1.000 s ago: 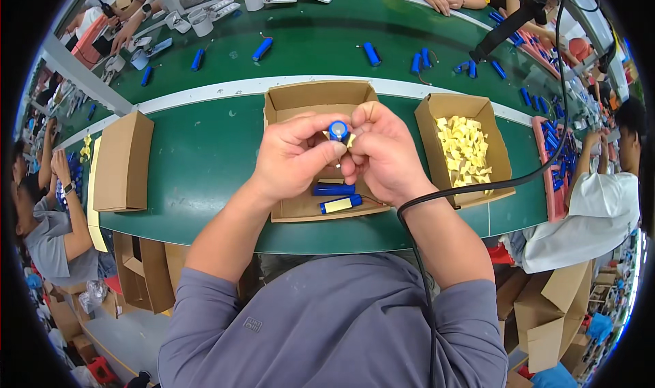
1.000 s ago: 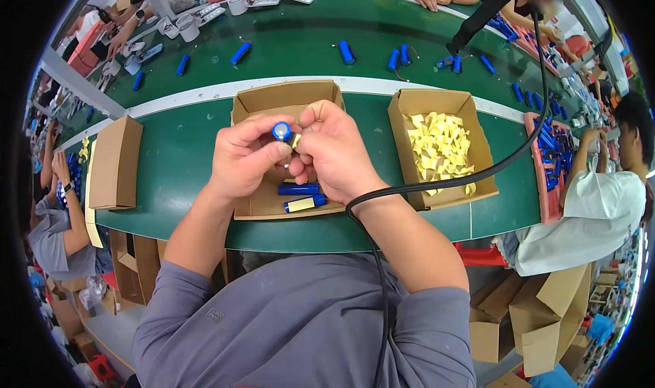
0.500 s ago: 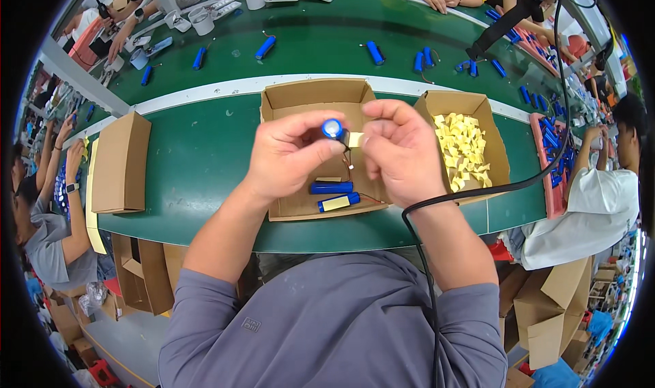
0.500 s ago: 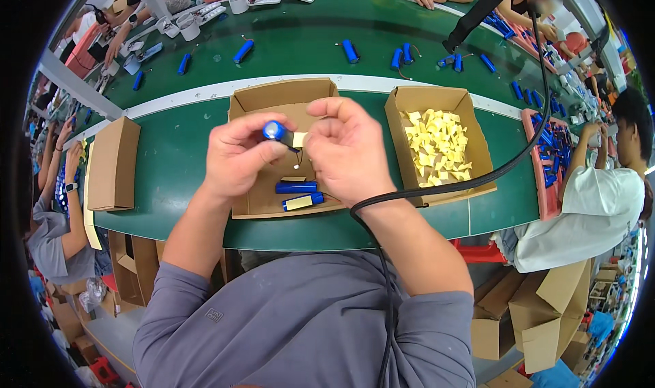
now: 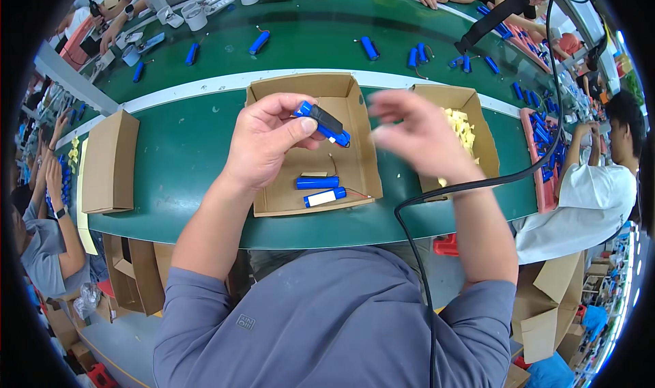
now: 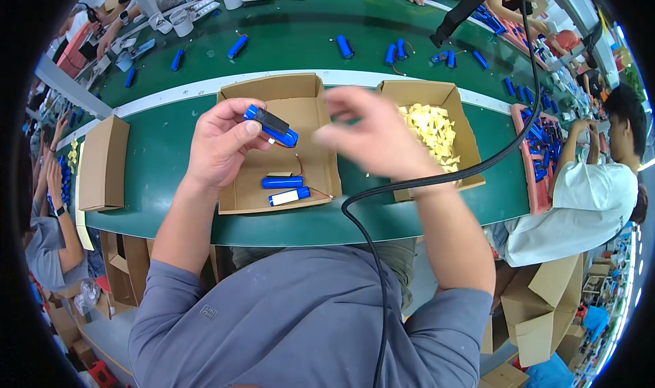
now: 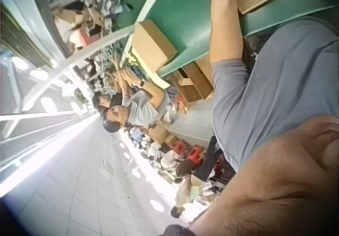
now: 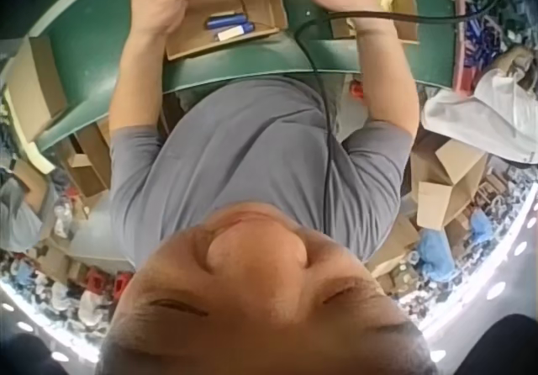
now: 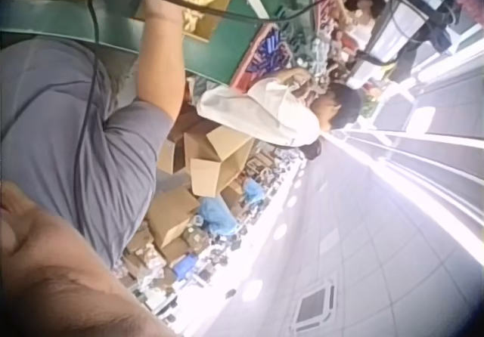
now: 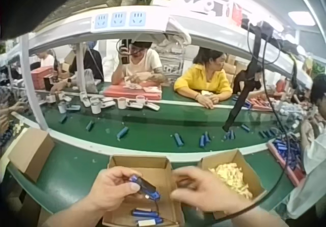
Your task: The person applies adhesive pads from a box onto battery cells by hand, joins the battery cells together, and places the assembled battery packs onto the assembly line conveyor.
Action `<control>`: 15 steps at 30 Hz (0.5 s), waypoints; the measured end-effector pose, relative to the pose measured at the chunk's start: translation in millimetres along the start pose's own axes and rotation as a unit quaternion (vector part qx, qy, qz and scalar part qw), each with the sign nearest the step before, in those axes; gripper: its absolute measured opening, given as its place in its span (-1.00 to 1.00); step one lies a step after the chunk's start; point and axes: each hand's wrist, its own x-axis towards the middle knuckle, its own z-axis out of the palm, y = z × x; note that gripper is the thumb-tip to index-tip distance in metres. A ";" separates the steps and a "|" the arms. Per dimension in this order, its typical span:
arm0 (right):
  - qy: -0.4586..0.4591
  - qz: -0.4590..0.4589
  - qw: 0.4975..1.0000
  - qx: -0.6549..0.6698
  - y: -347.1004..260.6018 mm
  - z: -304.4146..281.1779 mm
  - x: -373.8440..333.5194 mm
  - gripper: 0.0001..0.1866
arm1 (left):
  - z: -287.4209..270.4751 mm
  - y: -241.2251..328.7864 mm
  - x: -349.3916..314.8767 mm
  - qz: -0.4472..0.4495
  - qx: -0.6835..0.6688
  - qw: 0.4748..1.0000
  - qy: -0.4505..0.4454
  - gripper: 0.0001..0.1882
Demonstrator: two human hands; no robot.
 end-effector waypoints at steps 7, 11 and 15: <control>0.070 -0.027 0.993 -0.096 -12.9 40.1 71.9 -0.56 | -1.3 4.4 10.3 0.021 -0.055 0.981 0.183 -0.62; 0.114 -0.018 0.956 -0.270 -8.6 29.0 105.7 -0.51 | -14.2 6.7 15.7 0.040 -0.056 0.970 0.235 -0.64; -0.304 -0.015 0.923 -0.237 -22.8 48.1 66.0 -0.57 | -20.4 5.1 17.1 0.059 -0.067 0.969 0.231 -0.71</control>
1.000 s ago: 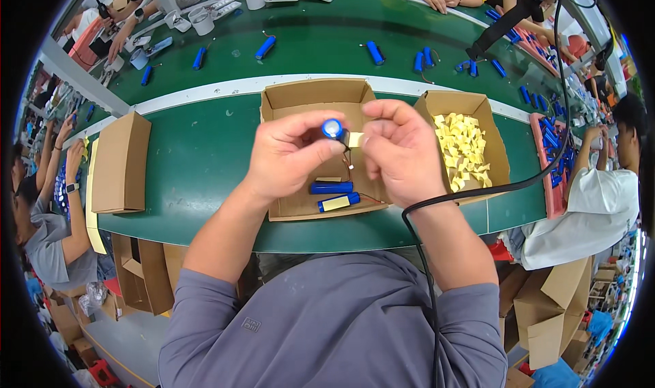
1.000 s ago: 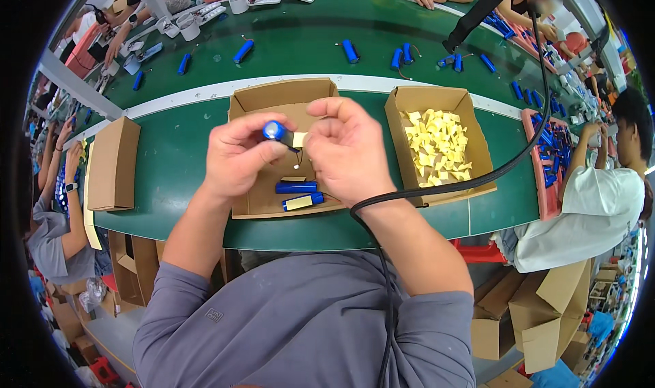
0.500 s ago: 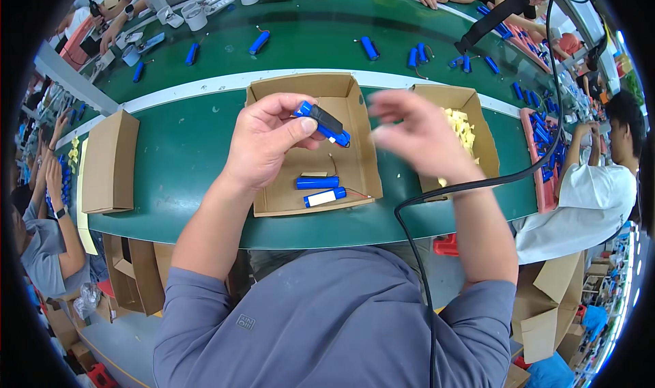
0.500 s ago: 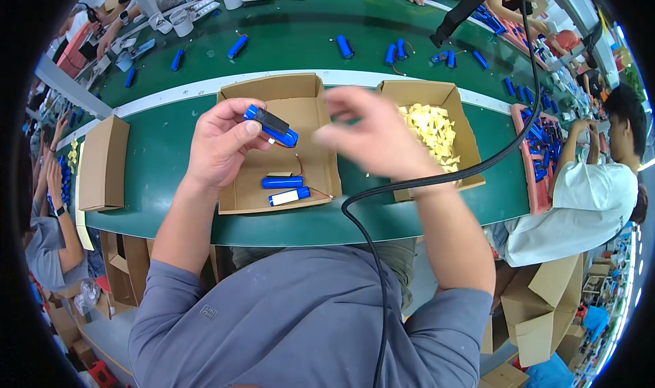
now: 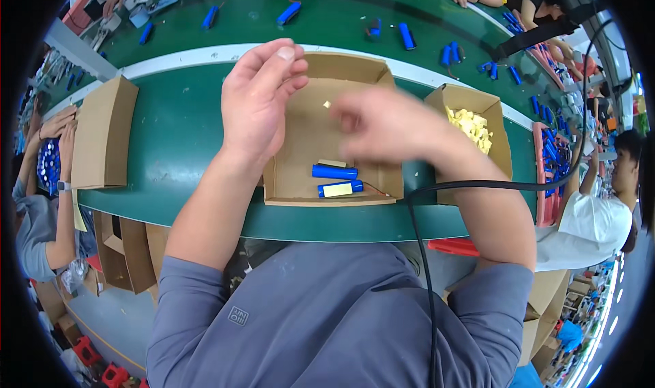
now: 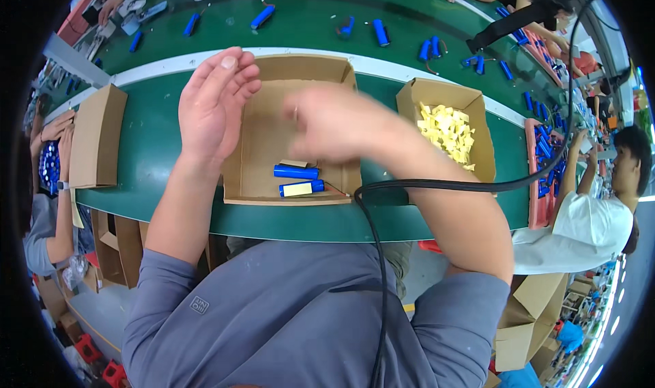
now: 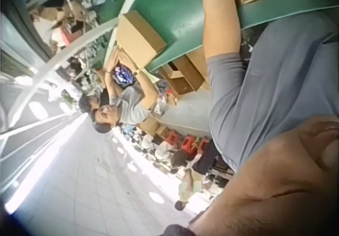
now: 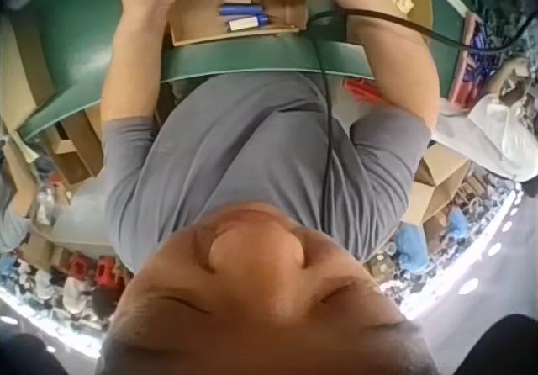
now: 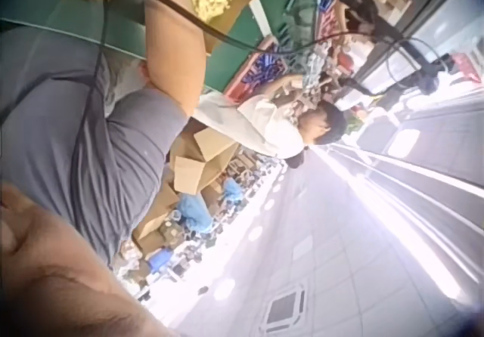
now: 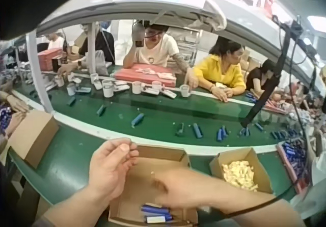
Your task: The person applies adhesive pads from a box onto battery cells by hand, joins the battery cells together, and places the assembled battery packs onto the assembly line conveyor.
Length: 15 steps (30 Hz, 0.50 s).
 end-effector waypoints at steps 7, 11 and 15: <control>-0.017 -0.072 0.987 -0.144 0.7 58.5 -13.7 -0.60 | 3.1 -8.5 0.4 -0.014 0.016 0.999 -0.045 -0.77; 0.004 -0.059 0.991 -0.124 1.1 58.5 -15.9 -0.67 | -0.8 -11.0 -2.5 -0.017 0.031 0.998 -0.051 -0.80; 0.091 -0.018 0.990 -0.108 4.7 62.2 -12.5 -0.75 | -1.6 -13.2 -3.5 -0.013 0.041 0.997 -0.058 -0.81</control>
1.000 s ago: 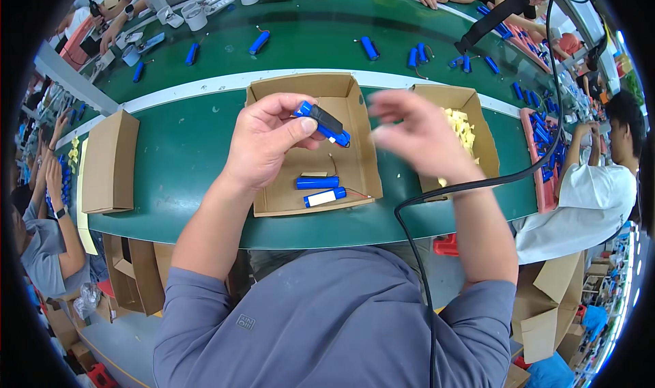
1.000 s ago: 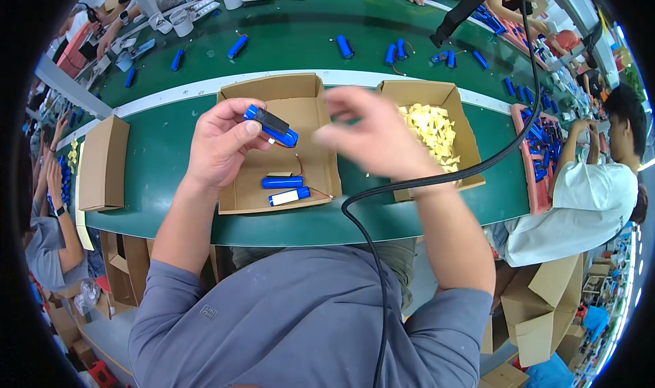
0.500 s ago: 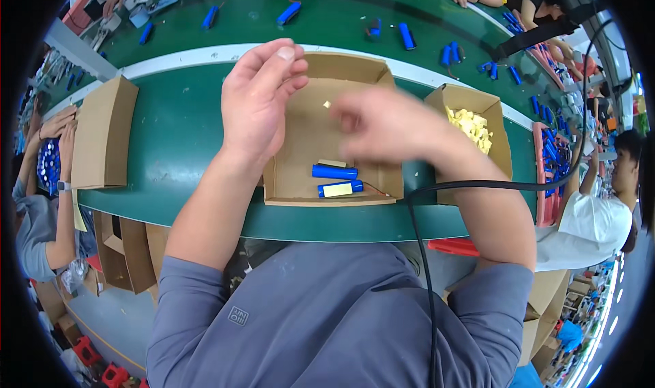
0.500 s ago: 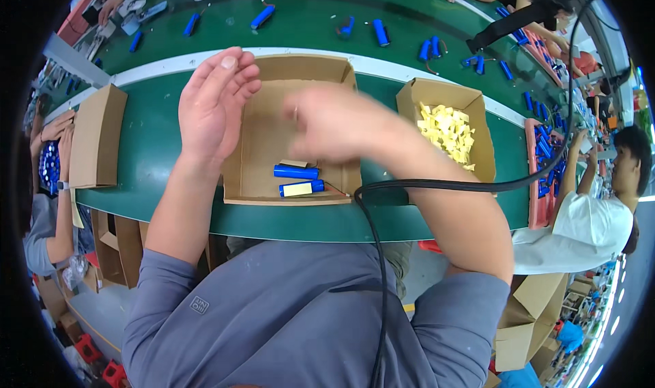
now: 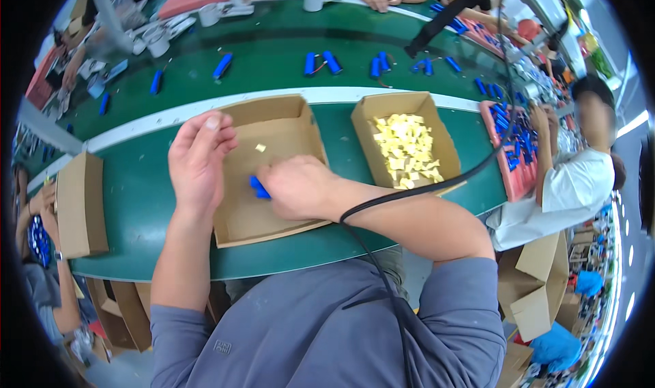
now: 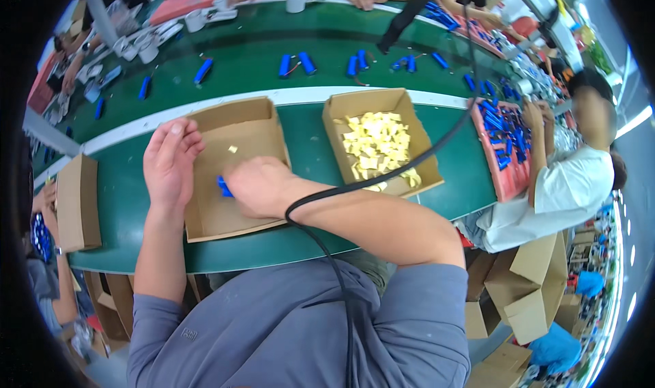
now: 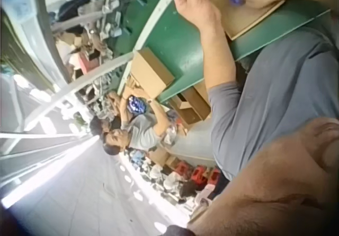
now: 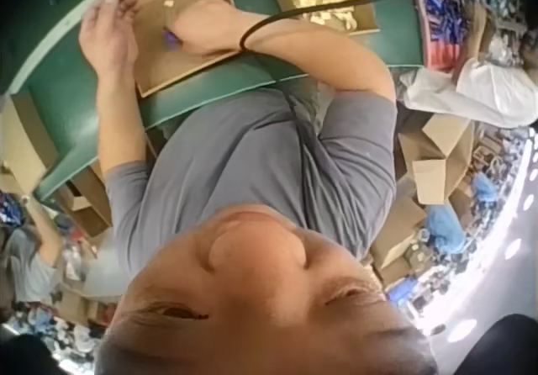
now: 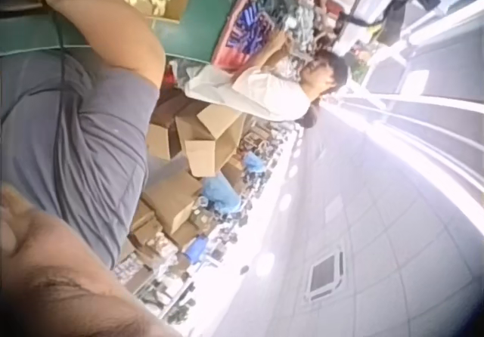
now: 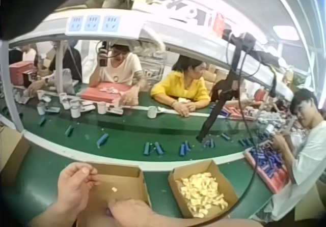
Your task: The person applies adhesive pads from a box onto battery cells by hand, joins the battery cells together, and places the assembled battery packs onto the assembly line conveyor.
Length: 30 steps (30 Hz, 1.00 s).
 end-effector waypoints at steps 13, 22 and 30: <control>0.244 0.012 0.960 0.135 -26.8 -44.5 17.2 -0.55 | 8.2 1.1 -6.6 0.022 0.069 0.996 -0.060 -0.77; 0.367 -0.027 0.891 0.265 -15.8 -25.0 11.1 -0.62 | 17.4 9.2 -18.1 -0.063 0.043 0.996 -0.042 -0.82; 0.424 -0.040 0.893 0.147 -22.5 -33.1 -12.0 -0.71 | 16.9 10.6 -17.5 -0.017 0.088 0.993 -0.074 -0.74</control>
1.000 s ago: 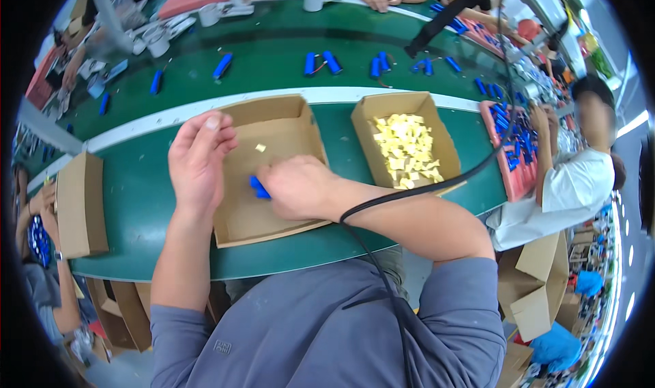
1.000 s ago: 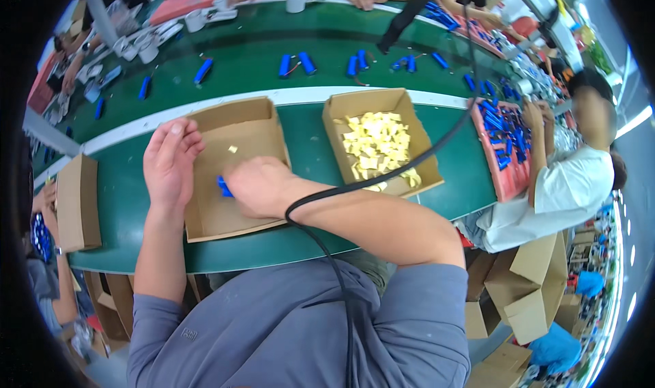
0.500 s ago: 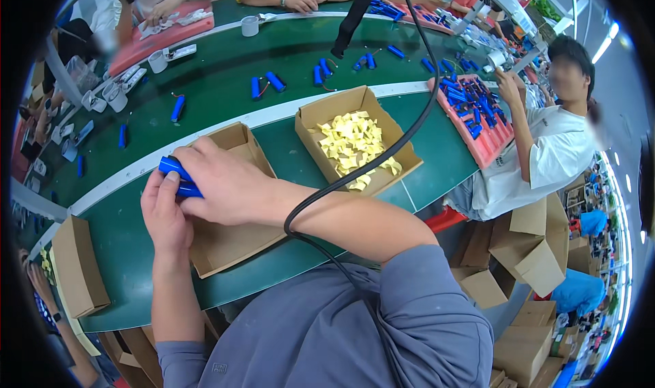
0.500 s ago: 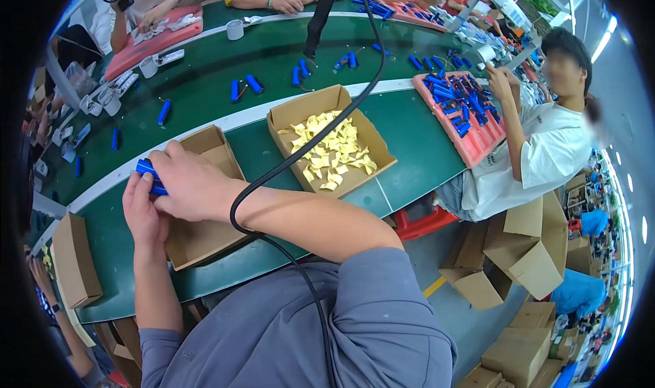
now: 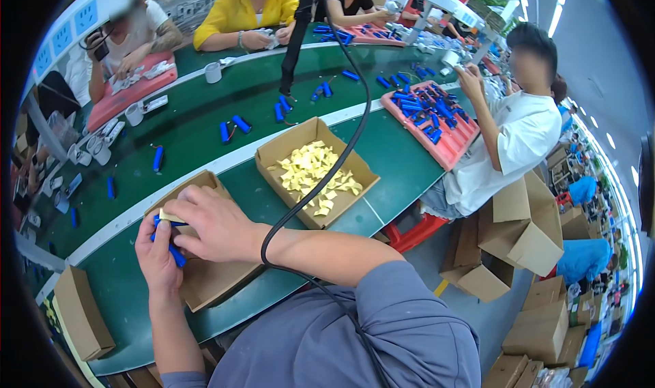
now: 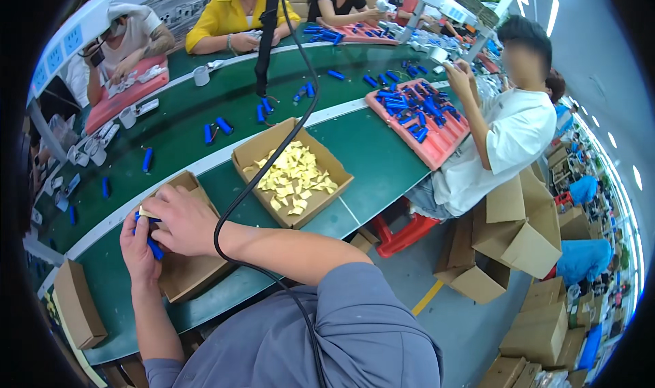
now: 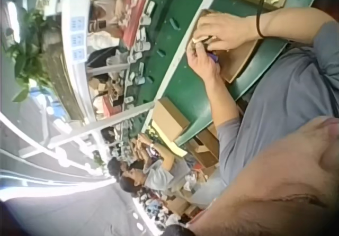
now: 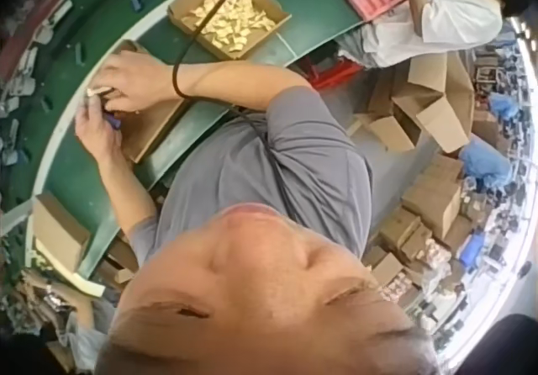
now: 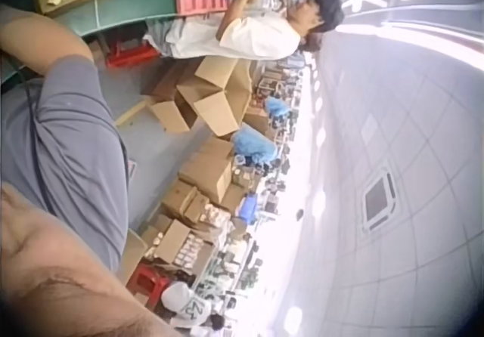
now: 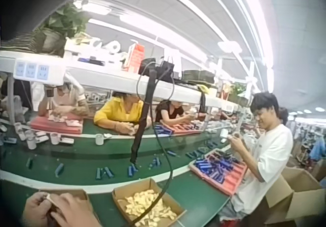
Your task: The person applies adhesive pads from a box onto battery cells by hand, joins the battery cells together, and places the assembled battery packs onto the assembly line conveyor.
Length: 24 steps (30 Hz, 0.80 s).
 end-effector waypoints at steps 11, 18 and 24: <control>-0.002 0.249 0.942 0.226 -2.8 2.1 -10.5 -0.92 | -12.1 -5.4 -16.3 0.126 0.209 0.964 -0.110 -0.75; -0.037 0.282 0.913 0.293 -11.5 -5.4 -13.2 -0.90 | -20.0 -1.5 -18.4 0.163 0.239 0.952 -0.099 -0.70; -0.055 0.232 0.940 0.246 14.0 -6.8 -15.8 -0.91 | 9.3 11.0 -13.7 0.180 0.327 0.921 -0.112 -0.70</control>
